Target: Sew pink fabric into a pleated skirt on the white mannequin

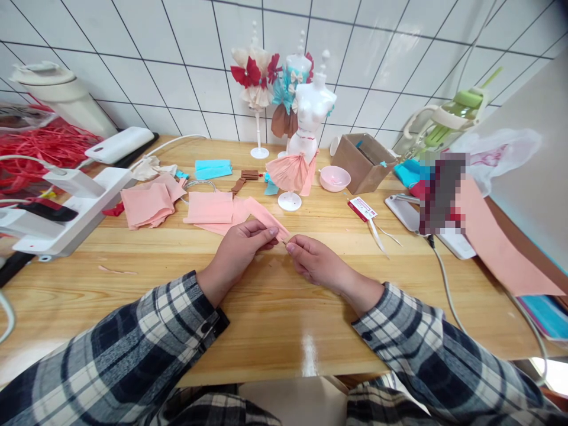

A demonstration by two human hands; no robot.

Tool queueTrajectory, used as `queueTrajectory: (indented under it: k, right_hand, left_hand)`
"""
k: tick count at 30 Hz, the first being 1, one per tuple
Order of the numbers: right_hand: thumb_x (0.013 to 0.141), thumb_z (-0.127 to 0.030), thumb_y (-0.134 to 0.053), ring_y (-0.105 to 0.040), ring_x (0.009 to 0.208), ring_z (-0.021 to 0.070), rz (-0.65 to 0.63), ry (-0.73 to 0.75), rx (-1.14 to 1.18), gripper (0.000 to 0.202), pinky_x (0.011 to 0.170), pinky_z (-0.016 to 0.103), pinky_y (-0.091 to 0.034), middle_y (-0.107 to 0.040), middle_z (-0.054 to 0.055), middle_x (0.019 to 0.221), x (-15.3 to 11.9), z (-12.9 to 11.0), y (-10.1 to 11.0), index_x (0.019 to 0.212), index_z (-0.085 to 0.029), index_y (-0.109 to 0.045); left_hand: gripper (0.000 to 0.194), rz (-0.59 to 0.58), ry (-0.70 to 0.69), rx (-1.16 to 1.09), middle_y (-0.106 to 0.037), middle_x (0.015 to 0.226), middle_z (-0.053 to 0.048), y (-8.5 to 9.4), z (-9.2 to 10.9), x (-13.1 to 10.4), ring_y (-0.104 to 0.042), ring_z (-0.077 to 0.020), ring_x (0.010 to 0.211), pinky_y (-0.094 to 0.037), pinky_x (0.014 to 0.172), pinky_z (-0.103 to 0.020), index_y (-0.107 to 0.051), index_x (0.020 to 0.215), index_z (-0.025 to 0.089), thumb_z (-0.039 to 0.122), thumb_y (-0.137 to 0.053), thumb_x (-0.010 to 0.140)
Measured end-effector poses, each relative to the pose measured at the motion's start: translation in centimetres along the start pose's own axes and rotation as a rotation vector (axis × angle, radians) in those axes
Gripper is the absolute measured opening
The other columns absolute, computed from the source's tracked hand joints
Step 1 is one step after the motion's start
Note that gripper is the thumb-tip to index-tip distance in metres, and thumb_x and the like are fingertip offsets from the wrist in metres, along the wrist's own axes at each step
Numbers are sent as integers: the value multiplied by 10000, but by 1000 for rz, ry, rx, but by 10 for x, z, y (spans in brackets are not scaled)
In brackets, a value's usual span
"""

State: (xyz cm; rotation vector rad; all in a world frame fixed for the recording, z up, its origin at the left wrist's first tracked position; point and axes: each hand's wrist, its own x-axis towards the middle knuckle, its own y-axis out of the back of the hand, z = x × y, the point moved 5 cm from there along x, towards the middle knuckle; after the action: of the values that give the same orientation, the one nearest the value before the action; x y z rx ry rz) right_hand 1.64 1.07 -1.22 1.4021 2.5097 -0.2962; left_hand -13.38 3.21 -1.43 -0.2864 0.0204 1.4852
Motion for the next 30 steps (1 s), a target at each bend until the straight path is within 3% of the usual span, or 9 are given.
queueTrajectory:
  k: [20, 27, 30]
  right_hand:
    - [859, -588, -497, -324, 449, 76, 138, 90, -58, 382, 438, 199, -245, -408, -86, 528, 1, -2, 3, 823, -208, -479]
    - [785, -464, -650, -309, 490, 78, 399, 210, -80, 293, 459, 219, -246, -379, -76, 550, 0, -4, 15, 852, -180, -624]
    - [764, -483, -670, -319, 470, 75, 411, 178, -8, 327, 445, 224, -252, -398, -76, 540, 1, -1, 15, 883, -179, -645]
  left_hand:
    - [249, 66, -25, -72, -692, 745, -3, 0, 3, -3, -620, -119, 711, -498, 726, -243, -716, 769, 155, 364, -815, 677]
    - [275, 93, -42, -4, -714, 746, -15, -2, 4, -6, -640, -144, 716, -511, 735, -270, -718, 767, 162, 403, -811, 671]
    - [291, 95, -81, 80, -725, 747, -26, -5, 6, -9, -637, -146, 700, -506, 719, -273, -721, 771, 163, 432, -794, 688]
